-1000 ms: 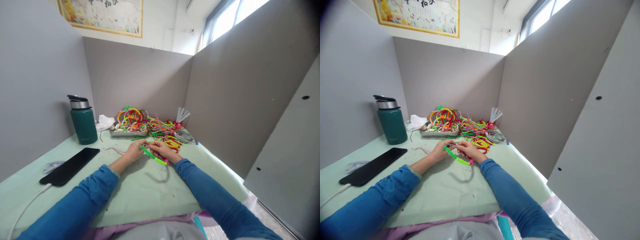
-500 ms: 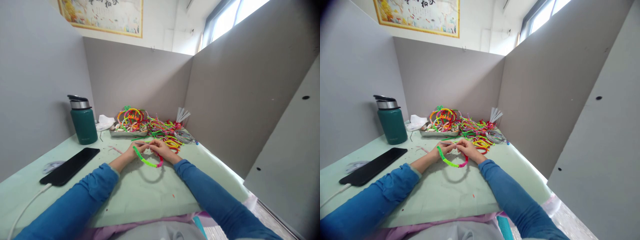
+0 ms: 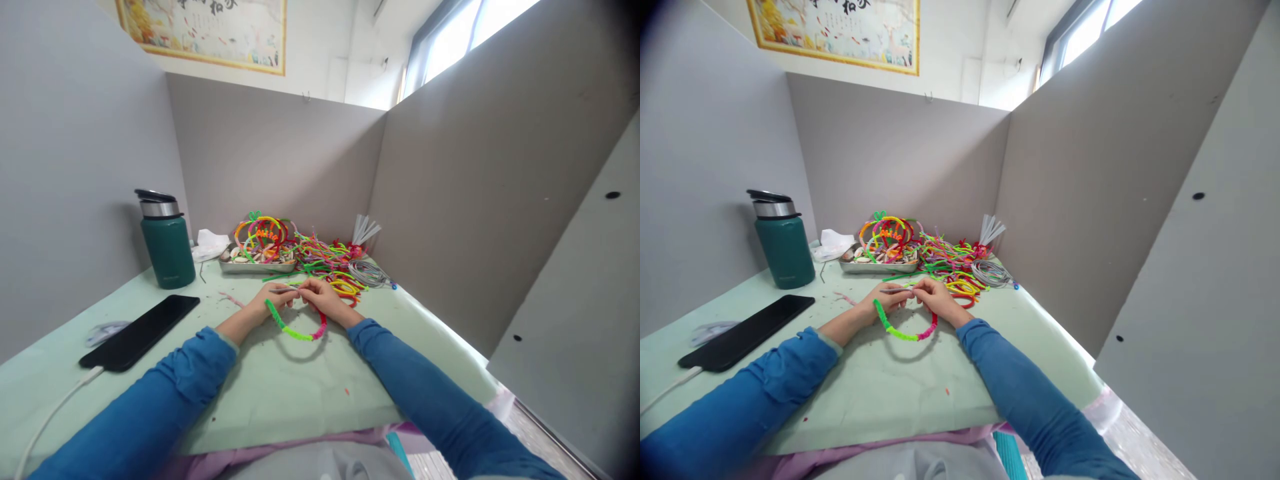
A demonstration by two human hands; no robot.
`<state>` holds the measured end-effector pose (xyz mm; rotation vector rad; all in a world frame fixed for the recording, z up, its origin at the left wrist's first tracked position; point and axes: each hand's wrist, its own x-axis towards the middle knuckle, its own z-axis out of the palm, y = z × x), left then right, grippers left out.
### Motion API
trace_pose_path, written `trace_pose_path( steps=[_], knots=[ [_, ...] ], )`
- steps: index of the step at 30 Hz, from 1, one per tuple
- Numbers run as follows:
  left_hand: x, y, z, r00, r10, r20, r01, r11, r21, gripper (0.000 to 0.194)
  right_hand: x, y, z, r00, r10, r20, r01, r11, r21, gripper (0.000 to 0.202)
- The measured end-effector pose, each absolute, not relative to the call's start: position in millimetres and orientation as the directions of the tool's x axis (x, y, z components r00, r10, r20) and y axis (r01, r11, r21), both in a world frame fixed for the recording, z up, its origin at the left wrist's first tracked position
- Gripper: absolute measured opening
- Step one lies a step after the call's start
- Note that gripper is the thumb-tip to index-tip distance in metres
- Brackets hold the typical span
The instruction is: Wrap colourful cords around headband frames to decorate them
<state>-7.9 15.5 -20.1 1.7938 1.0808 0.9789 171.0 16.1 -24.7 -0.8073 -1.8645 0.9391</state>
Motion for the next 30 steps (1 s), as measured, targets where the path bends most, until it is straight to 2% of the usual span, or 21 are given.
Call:
trace_pose_path(
  steps=[7,12,16,19,22,30],
  knots=[
    [-6.5,7.7,-16.3,0.321,0.931,0.171,0.264,-0.262,0.928,0.061,170.7,17.6,-22.3,-0.345,0.82,0.457,0.144,0.527,-0.837,0.018],
    [-5.0,7.8,-17.1,0.39,0.904,0.174,0.33,-0.313,0.891,0.053,173.0,19.7,-22.3,-0.305,0.832,0.463,0.183,0.528,-0.829,0.019],
    [-3.3,5.6,-12.6,0.351,0.872,0.342,0.476,-0.481,0.736,0.039,174.4,23.1,-24.9,-0.298,0.847,0.44,0.21,0.508,-0.836,0.019],
    [-3.8,1.5,-7.3,0.368,0.789,0.491,0.615,-0.603,0.509,0.03,173.7,24.8,-25.9,-0.307,0.853,0.421,0.233,0.497,-0.836,0.018],
    [-5.2,-3.2,-3.1,0.394,0.742,0.543,0.709,-0.621,0.335,0.027,172.4,24.8,-25.3,-0.308,0.864,0.399,0.232,0.475,-0.849,0.018],
    [-3.3,-8.0,-3.8,0.404,0.689,0.601,0.785,-0.599,0.159,0.026,172.4,27.7,-27.9,-0.305,0.879,0.366,0.231,0.441,-0.867,0.019]
  ],
)
